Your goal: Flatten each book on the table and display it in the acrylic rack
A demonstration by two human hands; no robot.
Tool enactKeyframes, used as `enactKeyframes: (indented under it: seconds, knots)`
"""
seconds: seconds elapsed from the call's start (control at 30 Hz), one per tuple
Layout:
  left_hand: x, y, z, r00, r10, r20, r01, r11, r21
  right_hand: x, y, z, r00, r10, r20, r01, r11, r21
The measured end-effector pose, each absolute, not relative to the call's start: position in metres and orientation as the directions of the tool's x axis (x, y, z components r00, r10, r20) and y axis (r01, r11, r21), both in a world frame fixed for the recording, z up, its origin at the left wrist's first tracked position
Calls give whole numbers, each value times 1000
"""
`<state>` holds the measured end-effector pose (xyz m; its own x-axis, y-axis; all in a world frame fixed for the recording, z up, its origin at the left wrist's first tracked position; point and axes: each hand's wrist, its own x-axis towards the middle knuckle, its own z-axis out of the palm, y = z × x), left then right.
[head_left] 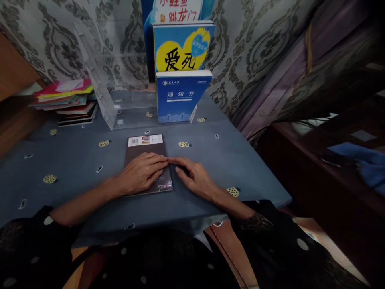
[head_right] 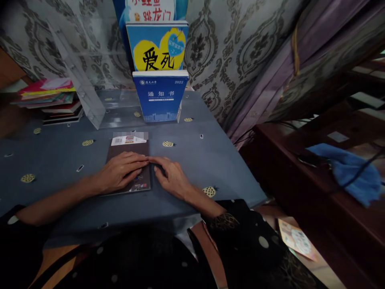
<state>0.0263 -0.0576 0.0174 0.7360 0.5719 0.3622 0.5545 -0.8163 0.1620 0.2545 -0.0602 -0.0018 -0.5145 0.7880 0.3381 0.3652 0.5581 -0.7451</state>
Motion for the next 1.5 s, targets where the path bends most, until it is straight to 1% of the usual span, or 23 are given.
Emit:
enactKeyframes:
  seconds: [0.13,0.27,0.43,0.57,0.67,0.8,1.03,1.23,1.5]
  knots:
    - [28,-75,19,758,552,348,542,-830,136,258,-79,1,-530,773,348,354,574,-738]
    - [30,-92,22,769,545,335,531,-836,141,262,-98,4,-534,777,333,353,563,-748]
    - [31,-113,22,768,554,320,542,-829,135,265,-119,4,-544,751,374,345,606,-717]
    - [34,-128,18,788,533,309,551,-834,33,265,-130,3,-545,724,422,347,654,-672]
    - [37,-140,14,785,545,293,582,-811,-52,264,-134,0,-540,703,463,363,690,-626]
    - [43,-152,8,750,572,331,632,-767,-107,260,-138,-4,-542,667,511,397,740,-544]
    - [44,-165,0,649,651,393,721,-692,-45,257,-138,-8,-583,602,546,444,799,-406]
    - [20,-181,-2,580,657,482,765,-642,-47,257,-136,-5,-589,594,549,447,805,-390]
    - [-12,-198,-2,521,703,485,809,-588,-16,252,-124,-2,-594,596,540,463,802,-377]
